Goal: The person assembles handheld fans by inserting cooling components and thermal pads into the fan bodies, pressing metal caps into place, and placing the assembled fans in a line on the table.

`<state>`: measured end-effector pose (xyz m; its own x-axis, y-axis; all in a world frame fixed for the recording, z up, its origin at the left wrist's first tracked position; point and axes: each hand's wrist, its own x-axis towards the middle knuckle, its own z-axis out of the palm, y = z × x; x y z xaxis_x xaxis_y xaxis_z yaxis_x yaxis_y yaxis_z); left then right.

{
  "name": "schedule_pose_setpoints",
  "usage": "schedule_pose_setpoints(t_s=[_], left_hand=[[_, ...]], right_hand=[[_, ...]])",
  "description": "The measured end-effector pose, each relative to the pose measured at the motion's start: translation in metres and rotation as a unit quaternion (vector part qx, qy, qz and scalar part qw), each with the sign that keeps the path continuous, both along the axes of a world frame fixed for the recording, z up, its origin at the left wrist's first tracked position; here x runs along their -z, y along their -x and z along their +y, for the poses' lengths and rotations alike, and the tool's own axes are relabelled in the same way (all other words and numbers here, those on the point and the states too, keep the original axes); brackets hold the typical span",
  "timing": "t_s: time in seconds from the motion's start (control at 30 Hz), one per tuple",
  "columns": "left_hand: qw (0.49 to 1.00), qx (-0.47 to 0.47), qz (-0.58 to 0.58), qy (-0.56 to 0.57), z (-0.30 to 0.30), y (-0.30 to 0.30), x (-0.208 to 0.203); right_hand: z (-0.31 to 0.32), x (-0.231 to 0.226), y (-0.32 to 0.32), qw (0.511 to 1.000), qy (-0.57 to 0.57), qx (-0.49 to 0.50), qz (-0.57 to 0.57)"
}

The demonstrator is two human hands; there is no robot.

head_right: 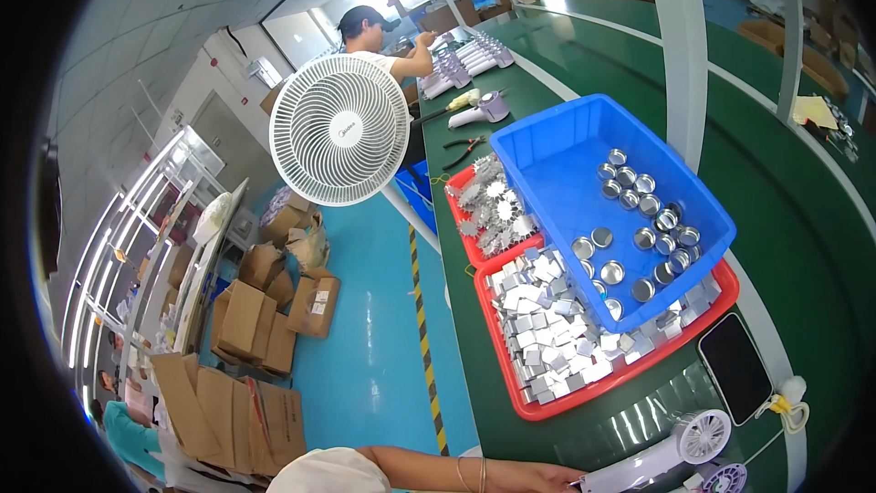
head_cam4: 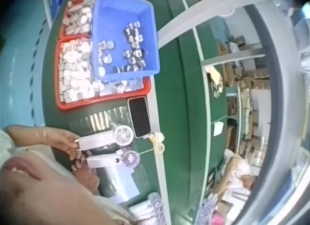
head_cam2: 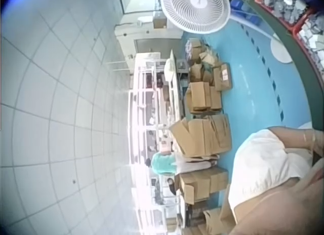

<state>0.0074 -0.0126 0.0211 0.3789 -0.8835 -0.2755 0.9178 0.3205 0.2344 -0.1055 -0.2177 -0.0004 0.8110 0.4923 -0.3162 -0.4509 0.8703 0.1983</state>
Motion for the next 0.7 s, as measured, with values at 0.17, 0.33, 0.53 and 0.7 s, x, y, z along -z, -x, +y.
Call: schedule_pose_setpoints(t_s=[0.17, 0.33, 0.53, 0.7], left_hand=[[1.000, -0.011, 0.013, 0.010, 0.001, 0.002, 0.007], [0.999, 0.012, -0.037, -0.026, 0.000, 0.001, 0.002], [0.987, 0.037, -0.127, -0.089, -0.002, 0.002, -0.007], [0.987, 0.011, -0.149, -0.065, -0.006, -0.001, -0.014]], right_hand=[[0.003, -0.018, -0.010, 0.996, 0.073, -0.020, -0.041], [0.000, -0.001, 0.004, 0.999, 0.010, -0.011, -0.028], [-0.010, -0.005, -0.007, 0.969, 0.193, -0.147, -0.040], [-0.012, -0.011, -0.005, 0.957, 0.226, -0.178, -0.022]])
